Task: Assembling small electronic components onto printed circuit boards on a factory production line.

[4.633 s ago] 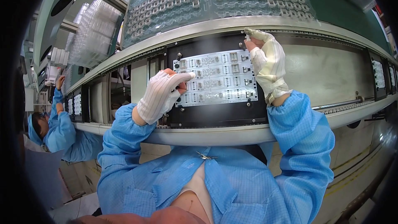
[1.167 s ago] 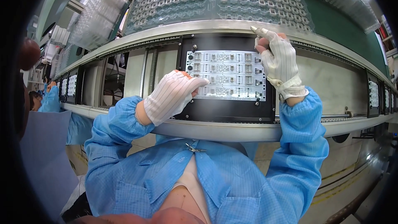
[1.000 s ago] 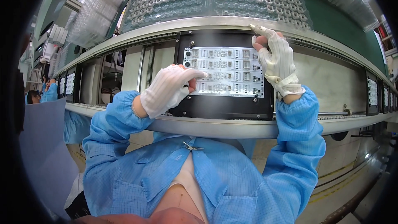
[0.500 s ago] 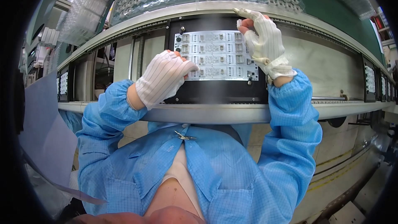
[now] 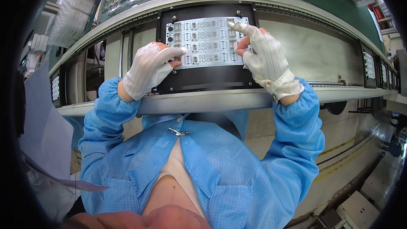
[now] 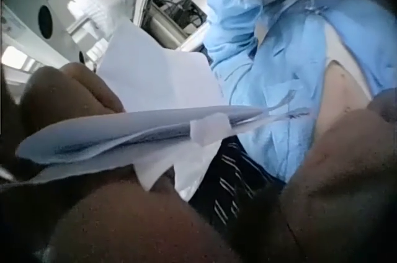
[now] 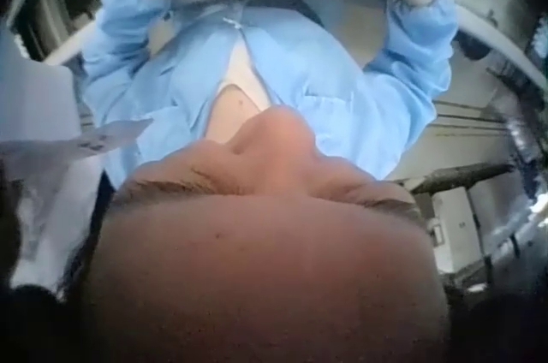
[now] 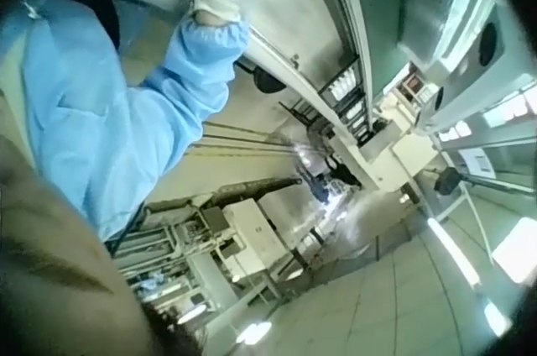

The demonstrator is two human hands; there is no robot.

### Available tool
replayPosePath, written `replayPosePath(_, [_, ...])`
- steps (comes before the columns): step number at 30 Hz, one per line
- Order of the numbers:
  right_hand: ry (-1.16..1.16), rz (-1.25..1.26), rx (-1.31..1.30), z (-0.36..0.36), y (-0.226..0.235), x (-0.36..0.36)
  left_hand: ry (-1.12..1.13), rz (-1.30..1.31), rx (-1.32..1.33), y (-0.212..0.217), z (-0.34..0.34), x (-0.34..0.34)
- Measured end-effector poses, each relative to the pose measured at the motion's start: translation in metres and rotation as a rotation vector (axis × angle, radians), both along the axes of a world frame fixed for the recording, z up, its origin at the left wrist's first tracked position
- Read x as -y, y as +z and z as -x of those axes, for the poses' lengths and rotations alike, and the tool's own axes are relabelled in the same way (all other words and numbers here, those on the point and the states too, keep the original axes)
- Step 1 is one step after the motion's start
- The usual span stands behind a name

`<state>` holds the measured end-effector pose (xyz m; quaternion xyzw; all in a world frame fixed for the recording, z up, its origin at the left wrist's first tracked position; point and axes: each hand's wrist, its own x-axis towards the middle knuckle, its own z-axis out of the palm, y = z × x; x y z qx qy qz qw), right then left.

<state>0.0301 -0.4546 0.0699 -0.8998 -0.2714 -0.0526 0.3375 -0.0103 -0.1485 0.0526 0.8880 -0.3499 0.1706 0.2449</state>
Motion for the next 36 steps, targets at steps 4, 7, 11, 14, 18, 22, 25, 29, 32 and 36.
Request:
replayPosePath(4, [0.033, 0.029, -0.01, 0.005, -0.003, -0.001, 0.015, 0.128, 0.027, -0.003, -0.004, -0.002])
replayPosePath(7, [0.11, 0.057, 0.009, 0.005, -0.009, -0.002, 0.081, 0.197, 0.028, -0.004, -0.007, -0.005])
replayPosePath(11, [0.18, 0.135, 0.115, 0.005, -0.011, -0.006, 0.098, 0.263, 0.015, -0.01, -0.012, -0.015])
replayPosePath(14, [0.219, 0.147, 0.12, 0.004, -0.012, -0.008, 0.122, 0.238, -0.031, -0.01, -0.011, -0.02])
replayPosePath(18, [0.229, 0.294, 0.266, 0.0, -0.012, -0.015, 0.112, 0.246, -0.054, -0.011, -0.013, -0.023])
replayPosePath(22, [0.209, 0.217, 0.168, 0.0, -0.013, -0.015, 0.118, 0.247, -0.054, -0.015, -0.011, -0.026])
replayPosePath(25, [0.22, 0.259, 0.171, 0.001, -0.011, -0.017, 0.118, 0.246, -0.035, -0.012, -0.01, -0.026])
replayPosePath(29, [0.255, 0.426, 0.214, 0.005, -0.007, -0.025, 0.097, 0.26, -0.047, -0.013, -0.009, -0.03])
replayPosePath(32, [0.225, 0.362, 0.425, 0.015, -0.019, -0.026, 0.073, 0.261, -0.056, -0.012, -0.008, -0.031])
replayPosePath(36, [0.165, 0.346, 0.352, 0.022, -0.02, -0.023, -0.083, 0.15, -0.033, -0.001, -0.002, -0.035])
